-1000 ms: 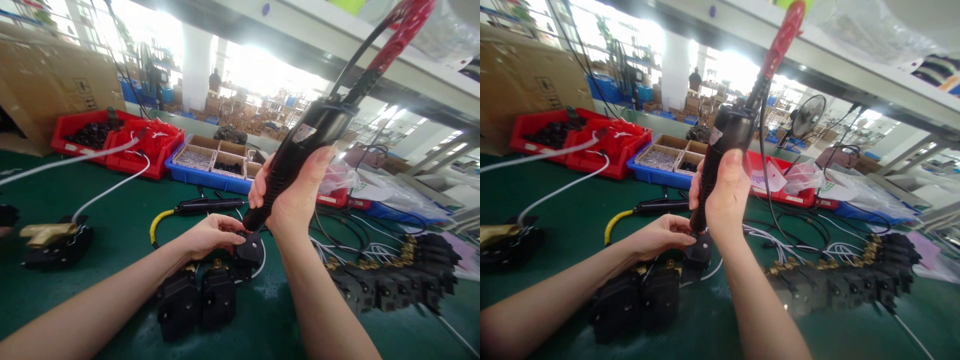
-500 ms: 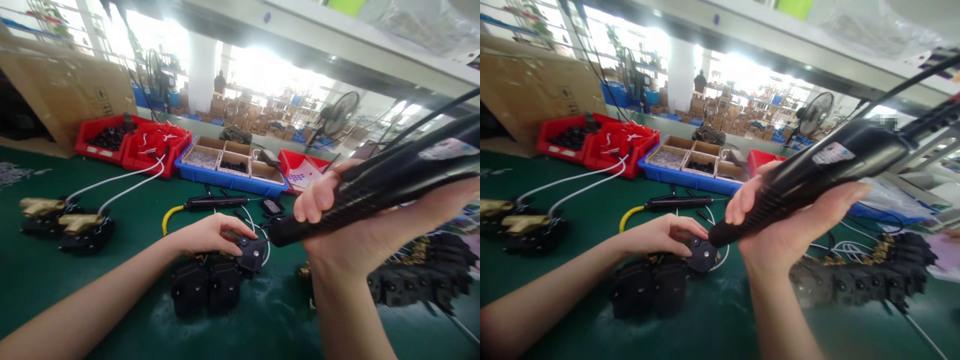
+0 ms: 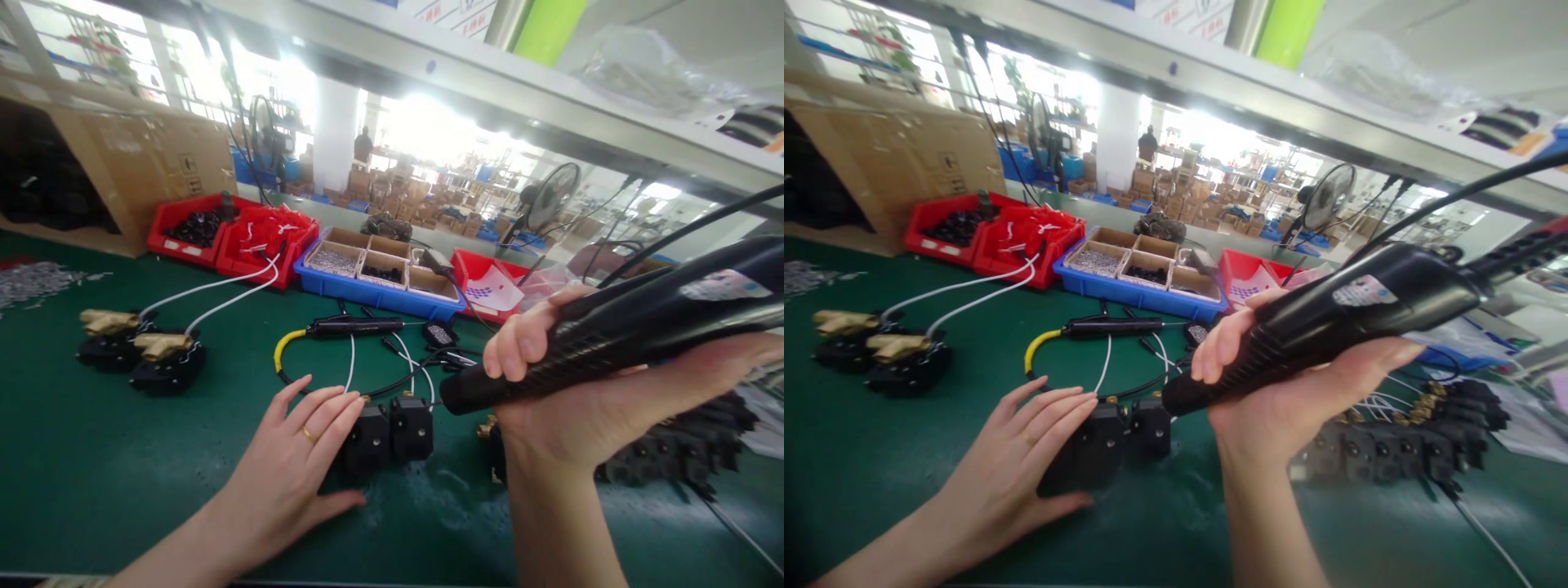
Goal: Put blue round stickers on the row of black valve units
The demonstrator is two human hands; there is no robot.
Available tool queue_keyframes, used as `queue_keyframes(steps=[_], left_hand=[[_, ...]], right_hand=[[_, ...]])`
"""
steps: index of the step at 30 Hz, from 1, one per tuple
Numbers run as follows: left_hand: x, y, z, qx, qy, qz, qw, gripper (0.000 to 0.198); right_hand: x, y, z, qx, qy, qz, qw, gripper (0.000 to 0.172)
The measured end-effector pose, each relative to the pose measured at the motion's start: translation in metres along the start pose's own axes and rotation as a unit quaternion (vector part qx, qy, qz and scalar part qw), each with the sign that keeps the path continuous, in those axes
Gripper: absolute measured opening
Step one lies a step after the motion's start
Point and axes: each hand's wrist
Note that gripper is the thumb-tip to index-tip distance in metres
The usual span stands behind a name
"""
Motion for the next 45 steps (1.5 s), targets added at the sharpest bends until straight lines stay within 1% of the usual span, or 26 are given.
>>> queue_keyframes(steps=[2, 4, 6, 8, 9, 11, 13, 16, 18, 20, 23, 25, 27, 32, 36, 39, 43, 45], left_hand=[[0.001, -0.004, 0.002, 0.033, -0.004, -0.001, 0.999, 0.069], [0.005, -0.004, 0.002, 0.038, -0.006, 0.0, 0.999, 0.052], [0.013, 0.0, 0.001, 0.023, -0.006, -0.002, 1.0, 0.044], [0.025, 0.007, -0.003, -0.01, 0.019, -0.035, 0.999, 0.039], [0.033, 0.012, -0.007, -0.032, 0.047, -0.065, 0.996, 0.038], [0.05, 0.02, -0.016, -0.092, 0.118, -0.142, 0.979, 0.041], [0.067, 0.026, -0.027, -0.169, 0.169, -0.206, 0.949, 0.046], [0.087, 0.025, -0.041, -0.295, 0.191, -0.236, 0.906, 0.046], [0.093, 0.017, -0.047, -0.376, 0.194, -0.237, 0.875, 0.048], [0.094, 0.006, -0.05, -0.448, 0.188, -0.226, 0.844, 0.055], [0.091, -0.008, -0.052, -0.524, 0.186, -0.203, 0.806, 0.064], [0.091, -0.013, -0.055, -0.564, 0.193, -0.195, 0.779, 0.063], [0.091, -0.015, -0.058, -0.585, 0.202, -0.189, 0.762, 0.057], [0.094, -0.016, -0.059, -0.603, 0.23, -0.167, 0.746, 0.051], [0.095, -0.018, -0.054, -0.586, 0.27, -0.143, 0.75, 0.039], [0.095, -0.018, -0.052, -0.58, 0.278, -0.138, 0.753, 0.034], [0.094, -0.017, -0.052, -0.596, 0.301, -0.138, 0.732, 0.032], [0.094, -0.018, -0.052, -0.605, 0.3, -0.132, 0.725, 0.03]], right_hand=[[-0.003, -0.002, 0.0, 0.007, -0.015, 0.005, 1.0, 0.067], [-0.005, -0.002, 0.001, 0.014, -0.025, 0.004, 1.0, 0.068], [-0.005, -0.002, 0.003, 0.02, -0.033, -0.008, 0.999, 0.068], [-0.003, -0.004, 0.006, 0.027, -0.033, -0.017, 0.999, 0.068], [-0.002, -0.005, 0.008, 0.033, -0.034, -0.023, 0.999, 0.067], [0.001, -0.01, 0.014, 0.047, -0.042, -0.033, 0.997, 0.066], [0.005, -0.017, 0.022, 0.062, -0.062, -0.043, 0.995, 0.067], [0.011, -0.027, 0.037, 0.08, -0.076, -0.051, 0.993, 0.068], [0.015, -0.032, 0.048, 0.086, -0.07, -0.055, 0.992, 0.067], [0.018, -0.035, 0.057, 0.088, -0.069, -0.052, 0.992, 0.067], [0.02, -0.035, 0.064, 0.085, -0.08, -0.042, 0.992, 0.067], [0.022, -0.034, 0.066, 0.082, -0.077, -0.041, 0.993, 0.067], [0.023, -0.032, 0.067, 0.079, -0.067, -0.042, 0.994, 0.067], [0.025, -0.032, 0.069, 0.074, -0.07, -0.041, 0.994, 0.067], [0.024, -0.034, 0.072, 0.073, -0.078, -0.049, 0.993, 0.065], [0.025, -0.035, 0.071, 0.071, -0.074, -0.052, 0.993, 0.065], [0.029, -0.037, 0.066, 0.067, -0.06, -0.048, 0.995, 0.066], [0.03, -0.038, 0.064, 0.066, -0.053, -0.046, 0.995, 0.066]])
Point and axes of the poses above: each hand's wrist, its own x-axis towards the middle knuckle, its own y-axis out of the back of the hand, z = x × y, and after that the axes turned 3 degrees about -z, right-handed
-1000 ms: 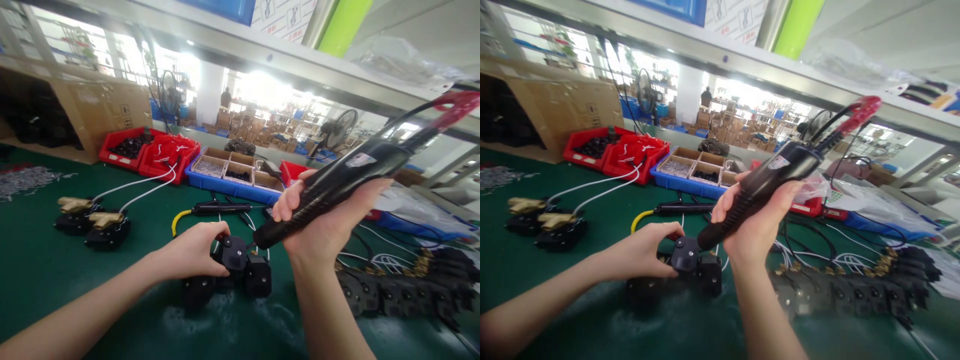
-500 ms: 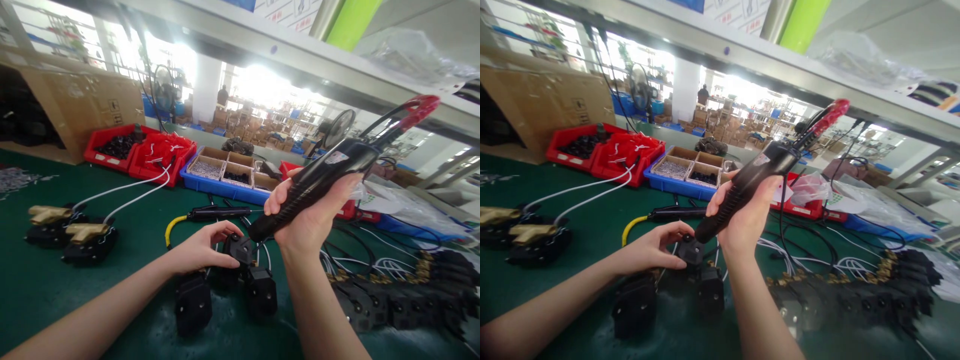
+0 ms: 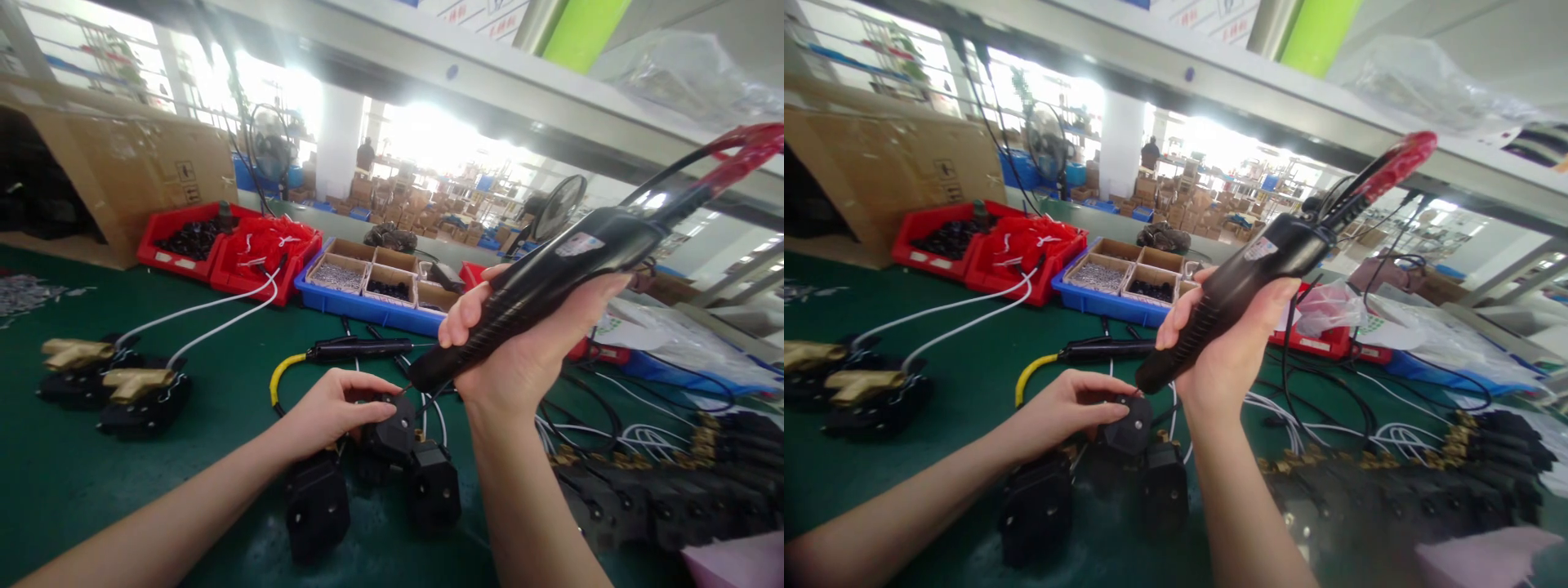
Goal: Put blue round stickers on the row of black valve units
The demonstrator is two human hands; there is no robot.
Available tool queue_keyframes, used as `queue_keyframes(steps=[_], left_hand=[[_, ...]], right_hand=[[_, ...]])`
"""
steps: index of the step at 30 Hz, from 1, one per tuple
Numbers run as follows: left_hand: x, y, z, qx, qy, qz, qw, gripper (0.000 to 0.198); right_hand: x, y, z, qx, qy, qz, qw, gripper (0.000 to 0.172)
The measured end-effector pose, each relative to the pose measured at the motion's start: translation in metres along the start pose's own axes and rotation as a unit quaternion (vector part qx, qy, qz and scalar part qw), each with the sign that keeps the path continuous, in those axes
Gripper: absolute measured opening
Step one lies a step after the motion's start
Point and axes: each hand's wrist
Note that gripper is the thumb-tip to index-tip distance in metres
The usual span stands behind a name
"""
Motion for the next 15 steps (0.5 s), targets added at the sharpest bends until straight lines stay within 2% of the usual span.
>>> queue_keyframes(steps=[5, 15], left_hand=[[0.0001, 0.0008, -0.0012, -0.009, 0.0, 0.003, 1.0, 0.037], [-0.0021, -0.0016, 0.0031, -0.033, 0.037, 0.035, 0.998, 0.033]], right_hand=[[-0.0034, -0.003, 0.0001, 0.007, 0.0, -0.021, 1.0, 0.066], [-0.0068, -0.009, 0.0048, 0.018, -0.005, -0.036, 0.999, 0.066]])
Point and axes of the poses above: each hand's wrist, its own x-axis towards the middle knuckle, its own y-axis out of the back of the hand, z = x × y, and after that the axes turned 3 degrees about -z, right-handed
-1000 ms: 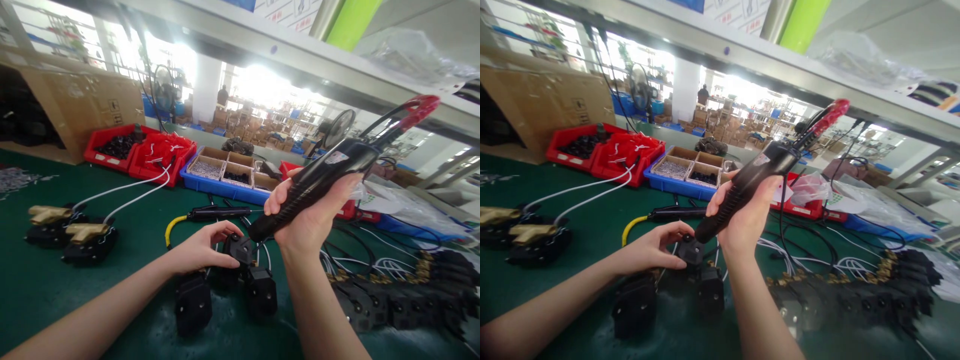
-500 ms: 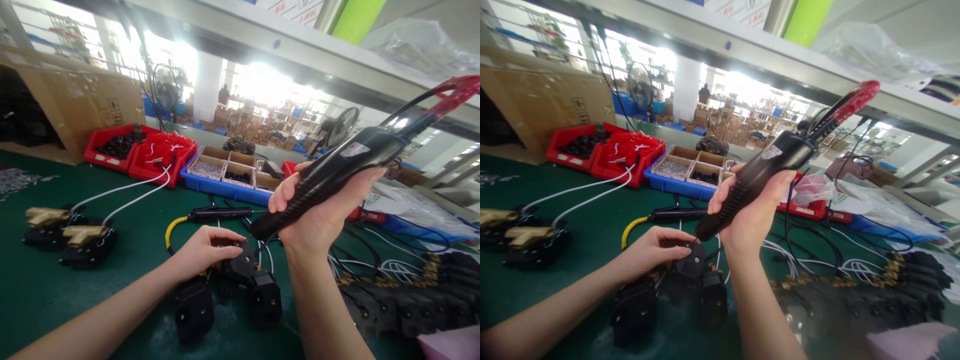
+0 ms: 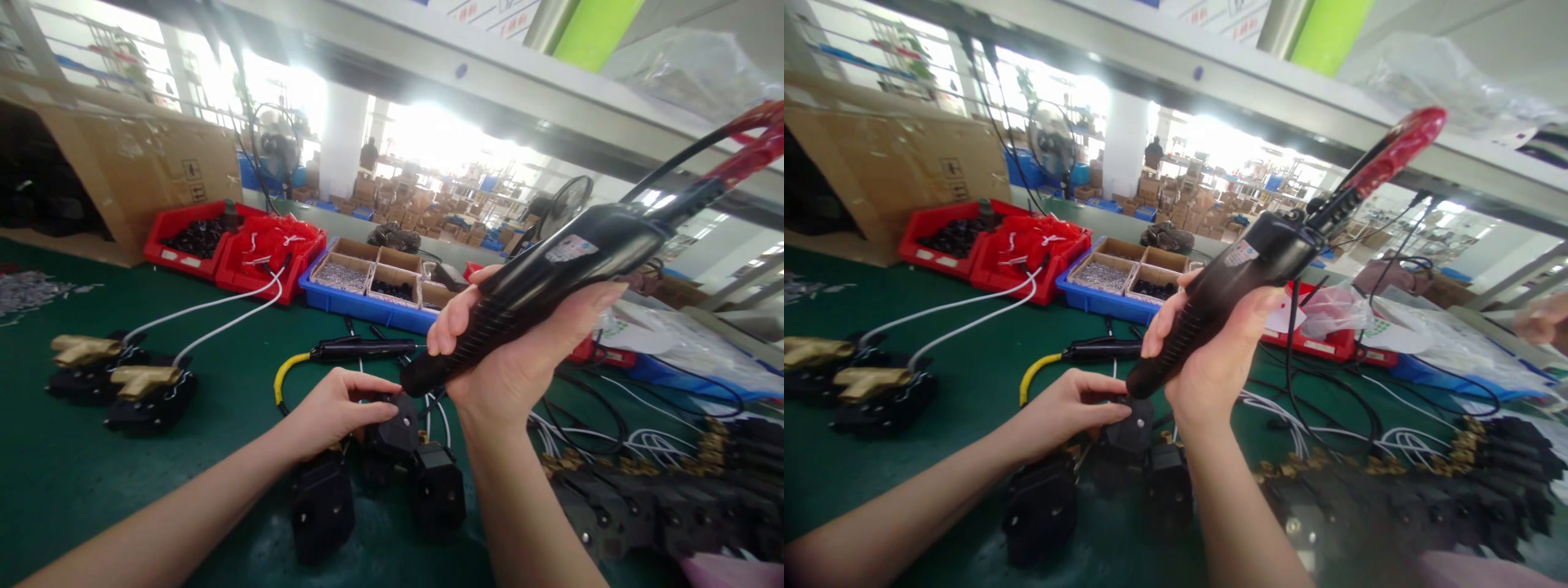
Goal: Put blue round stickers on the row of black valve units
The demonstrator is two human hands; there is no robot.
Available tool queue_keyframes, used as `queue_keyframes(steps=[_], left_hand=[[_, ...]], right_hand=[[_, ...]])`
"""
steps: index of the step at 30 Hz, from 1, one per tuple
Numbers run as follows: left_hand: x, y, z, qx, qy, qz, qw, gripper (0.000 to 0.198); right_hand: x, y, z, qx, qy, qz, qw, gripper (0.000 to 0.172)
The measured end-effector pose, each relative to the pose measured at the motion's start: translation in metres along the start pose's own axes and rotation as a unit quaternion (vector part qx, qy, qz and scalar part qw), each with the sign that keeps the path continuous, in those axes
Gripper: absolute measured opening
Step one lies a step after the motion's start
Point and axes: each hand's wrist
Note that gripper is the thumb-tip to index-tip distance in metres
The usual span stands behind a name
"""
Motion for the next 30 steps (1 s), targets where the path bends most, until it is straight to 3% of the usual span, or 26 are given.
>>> queue_keyframes(steps=[7, 13, 21, 30], left_hand=[[-0.0007, -0.001, 0.0, -0.004, 0.009, 0.0, 1.0, 0.035], [-0.0029, 0.0006, -0.0001, -0.029, 0.053, -0.04, 0.997, 0.06], [-0.0051, 0.0033, 0.0055, -0.018, 0.072, -0.094, 0.993, 0.077], [-0.0005, 0.0008, -0.0001, -0.033, 0.039, -0.05, 0.997, 0.062]], right_hand=[[-0.0006, 0.0006, 0.0033, -0.006, 0.0, -0.014, 1.0, 0.066], [-0.0007, 0.0004, 0.004, 0.001, -0.009, -0.008, 1.0, 0.066], [-0.0007, -0.001, 0.005, 0.008, -0.008, -0.015, 1.0, 0.064], [-0.0027, -0.0036, 0.0053, 0.005, -0.019, -0.01, 1.0, 0.066]])
Point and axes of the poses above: each hand's wrist, its own x-axis towards the middle knuckle, its own y-axis out of the back of the hand, z = x × y, and after that the axes turned 3 degrees about -z, right-handed
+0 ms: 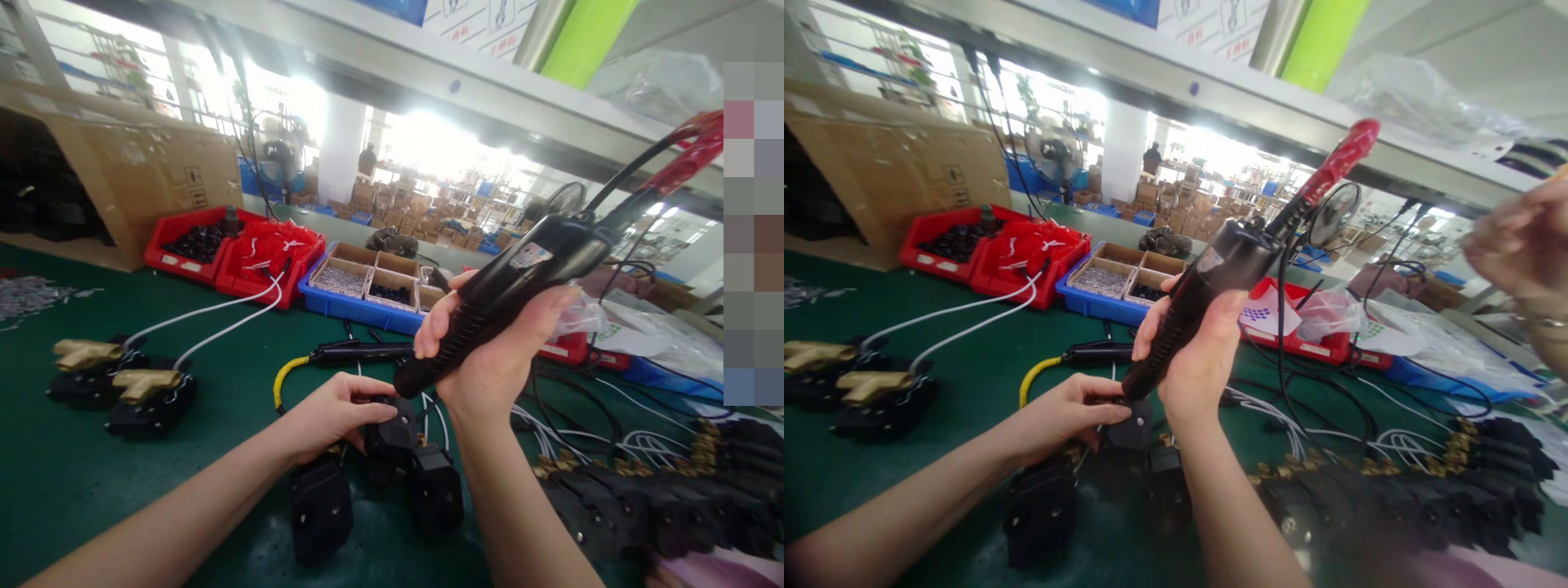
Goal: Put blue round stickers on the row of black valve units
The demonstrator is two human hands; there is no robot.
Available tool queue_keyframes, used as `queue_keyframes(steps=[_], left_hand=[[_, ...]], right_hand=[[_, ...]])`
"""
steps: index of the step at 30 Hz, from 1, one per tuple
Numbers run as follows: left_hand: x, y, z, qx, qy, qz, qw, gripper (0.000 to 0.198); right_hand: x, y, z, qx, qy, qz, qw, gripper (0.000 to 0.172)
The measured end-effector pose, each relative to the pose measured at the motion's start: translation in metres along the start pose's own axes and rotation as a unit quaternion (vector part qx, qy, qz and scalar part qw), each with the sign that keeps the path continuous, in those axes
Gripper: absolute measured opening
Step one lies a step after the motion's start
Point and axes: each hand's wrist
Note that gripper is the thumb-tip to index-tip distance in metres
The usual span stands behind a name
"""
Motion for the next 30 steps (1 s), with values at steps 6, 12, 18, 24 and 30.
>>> queue_keyframes(steps=[6, 12, 18, 24, 30], left_hand=[[-0.003, -0.001, 0.001, -0.003, 0.004, 0.005, 1.0, 0.056], [-0.001, -0.006, 0.003, 0.016, -0.004, -0.012, 1.0, 0.053], [0.001, -0.006, 0.003, 0.029, -0.004, -0.019, 0.999, 0.058], [-0.005, -0.005, 0.003, 0.064, -0.011, -0.009, 0.998, 0.051], [-0.01, -0.003, 0.007, 0.111, -0.023, -0.033, 0.993, 0.05]], right_hand=[[0.001, -0.003, 0.0, -0.003, -0.008, -0.002, 1.0, 0.066], [0.0, -0.006, -0.002, -0.019, -0.014, -0.005, 1.0, 0.069], [-0.004, -0.005, -0.004, -0.028, -0.015, 0.002, 0.999, 0.07], [-0.007, 0.007, -0.015, 0.005, 0.026, 0.029, 0.999, 0.066], [-0.01, 0.022, -0.036, -0.028, 0.034, 0.058, 0.997, 0.069]])
Point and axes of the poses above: each hand's wrist, its own x-axis towards the middle knuckle, its own y-axis out of the back of the hand, z = x × y, and after that the axes turned 3 degrees about -z, right-handed
